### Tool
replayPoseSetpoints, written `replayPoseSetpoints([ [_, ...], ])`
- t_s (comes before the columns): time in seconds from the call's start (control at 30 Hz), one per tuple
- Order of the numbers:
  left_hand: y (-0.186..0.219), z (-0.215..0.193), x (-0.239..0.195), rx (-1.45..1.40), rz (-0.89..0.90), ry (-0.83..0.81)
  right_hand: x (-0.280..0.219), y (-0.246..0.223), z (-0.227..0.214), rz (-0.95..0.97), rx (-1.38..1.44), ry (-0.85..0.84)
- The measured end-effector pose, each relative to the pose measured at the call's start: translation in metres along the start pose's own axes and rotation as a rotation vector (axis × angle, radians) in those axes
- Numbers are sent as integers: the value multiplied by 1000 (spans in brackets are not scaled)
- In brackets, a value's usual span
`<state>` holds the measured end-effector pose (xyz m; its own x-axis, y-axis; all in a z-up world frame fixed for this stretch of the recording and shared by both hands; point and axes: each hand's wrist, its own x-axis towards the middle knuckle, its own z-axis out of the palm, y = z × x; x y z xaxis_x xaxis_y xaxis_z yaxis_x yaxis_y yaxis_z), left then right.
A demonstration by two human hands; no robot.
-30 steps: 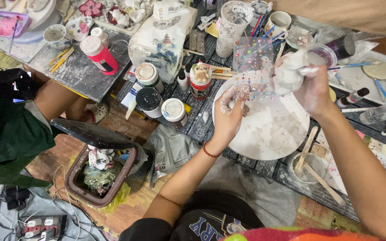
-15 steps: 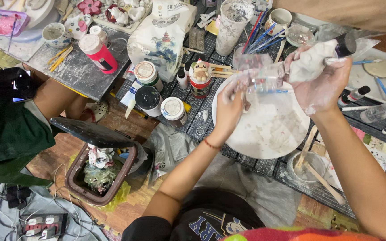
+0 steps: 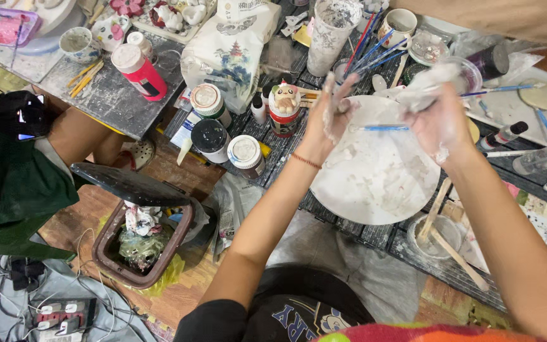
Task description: The person takes a lump of white clay from a plastic bag and kneads it on a white plate. They then roll the clay between their palms to form a small cylindrical shape and place it on the plate.
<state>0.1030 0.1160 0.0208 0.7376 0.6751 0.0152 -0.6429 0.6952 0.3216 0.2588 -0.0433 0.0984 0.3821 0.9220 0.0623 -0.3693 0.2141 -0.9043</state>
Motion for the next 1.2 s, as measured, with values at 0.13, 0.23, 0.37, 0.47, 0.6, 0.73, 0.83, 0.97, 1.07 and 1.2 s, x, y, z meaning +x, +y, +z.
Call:
replayPoseSetpoints([
  [0.13,-3,6,-33,131,57,-111,8,4,3,159,-572,102],
  [0.23,0,14,-55,177,85,-25,18,-8,10,80,-1179,9],
  [0.37,-6,18,-67,229,151,11,44,-10,11,64,-1605,-134],
  [0.47,-2,17,-78,142,132,-74,54,2,2,78,-1619,-243],
  [0.6,4,23,-91,152,81,-132,58,6,-15,10,-1701,-321],
  [0.73,-4,34,-96,197,173,-194,51,9,-8,-125,-1672,-321],
  [0.83,-18,37,-97,161,173,-148,34,14,14,-199,-1562,-338],
  [0.97,-27,31,-101,146,206,-225,11,23,41,-136,-1363,-262],
  [1.07,-26,28,-101,156,225,-235,5,32,50,-75,-1402,-205],
  [1.2,-19,33,-100,242,280,-225,12,30,41,-107,-1514,-257],
])
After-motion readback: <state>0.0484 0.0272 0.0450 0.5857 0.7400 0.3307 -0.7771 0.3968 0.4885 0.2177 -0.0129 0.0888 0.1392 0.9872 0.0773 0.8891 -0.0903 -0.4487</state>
